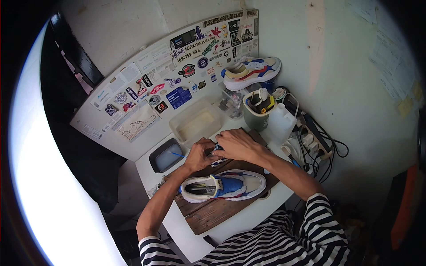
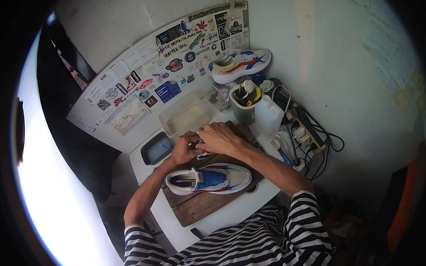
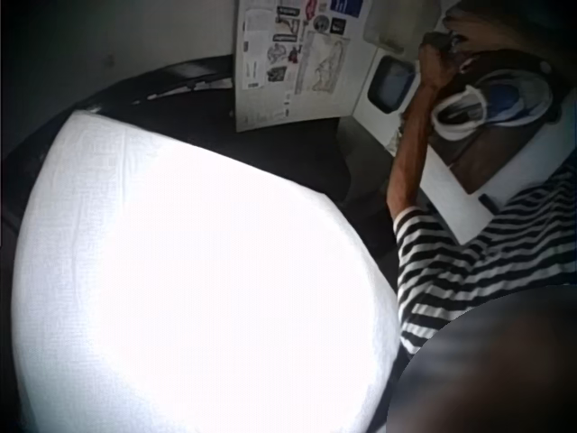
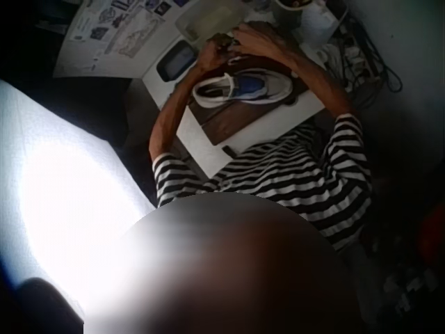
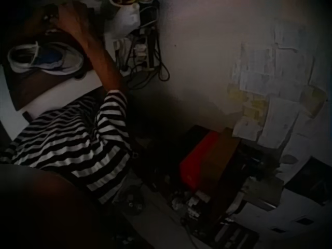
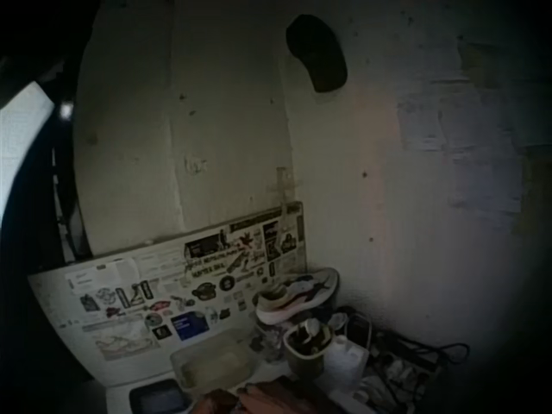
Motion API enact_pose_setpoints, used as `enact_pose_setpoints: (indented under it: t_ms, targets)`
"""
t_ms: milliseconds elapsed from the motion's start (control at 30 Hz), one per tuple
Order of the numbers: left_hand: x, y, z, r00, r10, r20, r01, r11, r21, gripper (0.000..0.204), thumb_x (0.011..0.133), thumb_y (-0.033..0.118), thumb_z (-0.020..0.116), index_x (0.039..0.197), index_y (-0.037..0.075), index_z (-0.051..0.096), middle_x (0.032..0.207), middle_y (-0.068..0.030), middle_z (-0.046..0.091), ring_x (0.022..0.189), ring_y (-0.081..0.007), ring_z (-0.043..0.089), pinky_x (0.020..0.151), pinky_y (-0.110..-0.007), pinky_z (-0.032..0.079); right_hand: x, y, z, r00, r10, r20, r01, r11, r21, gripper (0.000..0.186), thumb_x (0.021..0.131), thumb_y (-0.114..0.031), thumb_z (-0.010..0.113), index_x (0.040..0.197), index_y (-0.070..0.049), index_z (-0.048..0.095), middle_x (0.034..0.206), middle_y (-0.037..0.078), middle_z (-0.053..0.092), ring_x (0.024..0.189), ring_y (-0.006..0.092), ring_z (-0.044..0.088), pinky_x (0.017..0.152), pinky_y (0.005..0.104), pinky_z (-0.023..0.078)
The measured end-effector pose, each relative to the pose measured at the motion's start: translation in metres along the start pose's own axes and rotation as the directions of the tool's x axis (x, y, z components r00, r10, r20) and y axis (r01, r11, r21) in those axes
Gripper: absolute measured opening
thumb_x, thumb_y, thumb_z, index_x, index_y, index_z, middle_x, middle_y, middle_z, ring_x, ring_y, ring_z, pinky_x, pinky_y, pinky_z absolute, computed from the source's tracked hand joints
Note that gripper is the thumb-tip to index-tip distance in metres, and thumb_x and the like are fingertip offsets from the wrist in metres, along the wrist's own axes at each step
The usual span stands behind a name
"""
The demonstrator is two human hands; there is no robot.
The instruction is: Repairing a sneaker by using a rotary tool to grind the sole and applying dye with a brush.
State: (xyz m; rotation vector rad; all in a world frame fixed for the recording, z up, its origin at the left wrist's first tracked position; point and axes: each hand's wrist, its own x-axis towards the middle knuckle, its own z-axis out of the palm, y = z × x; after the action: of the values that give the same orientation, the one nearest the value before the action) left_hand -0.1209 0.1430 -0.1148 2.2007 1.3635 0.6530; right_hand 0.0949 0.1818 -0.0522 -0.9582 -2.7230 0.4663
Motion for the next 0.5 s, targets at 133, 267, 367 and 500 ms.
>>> enact_pose_setpoints:
  t_ms: [133,267,367,500]
  targets:
    - [0.0,-0.009,0.006,0.995,0.081,-0.05,-0.085,0.992,-0.092,0.039,0.079,0.017,0.089,0.11,-0.001,0.075,0.1,-0.0158,0.07,0.089,-0.0349,0.066,0.077,-0.042,0.055,0.008,0.008,0.01,0.974,-0.183,0.133,0.195,0.977,-0.09,0.025,0.09,-0.019,0.078,0.097,0.005,0.074,0.111,0.022,0.071,0.095,0.0389,0.075,0.079,0.0488,0.061]
    - [0.004,0.001,0.006,0.994,0.098,-0.041,-0.104,0.979,-0.175,0.036,0.08,0.017,0.088,0.108,-0.001,0.076,0.093,-0.0137,0.067,0.083,-0.0302,0.064,0.073,-0.041,0.053,0.002,0.021,-0.001,0.948,-0.296,0.119,0.3,0.954,-0.017,0.023,0.088,-0.017,0.079,0.098,0.004,0.075,0.113,0.023,0.068,0.099,0.0382,0.075,0.079,0.0485,0.061]
    - [0.002,-0.007,0.006,0.992,0.121,-0.045,-0.125,0.988,-0.096,0.035,0.081,0.017,0.088,0.108,-0.001,0.075,0.093,-0.0133,0.067,0.08,-0.0283,0.064,0.072,-0.04,0.053,0.0,0.023,-0.003,0.929,-0.361,0.079,0.363,0.932,-0.013,0.029,0.091,-0.019,0.076,0.11,0.001,0.07,0.12,0.016,0.062,0.095,0.0355,0.071,0.081,0.0468,0.06]
    - [0.0,-0.014,0.009,0.999,0.035,-0.005,-0.035,0.989,-0.144,0.034,0.081,0.016,0.087,0.106,-0.002,0.075,0.091,-0.0124,0.066,0.077,-0.0265,0.064,0.07,-0.038,0.052,0.007,0.0,-0.011,0.978,-0.15,0.144,0.173,0.97,-0.169,0.036,0.084,-0.01,0.078,0.117,0.002,0.069,0.112,0.019,0.067,0.101,0.0369,0.073,0.085,0.0471,0.062]
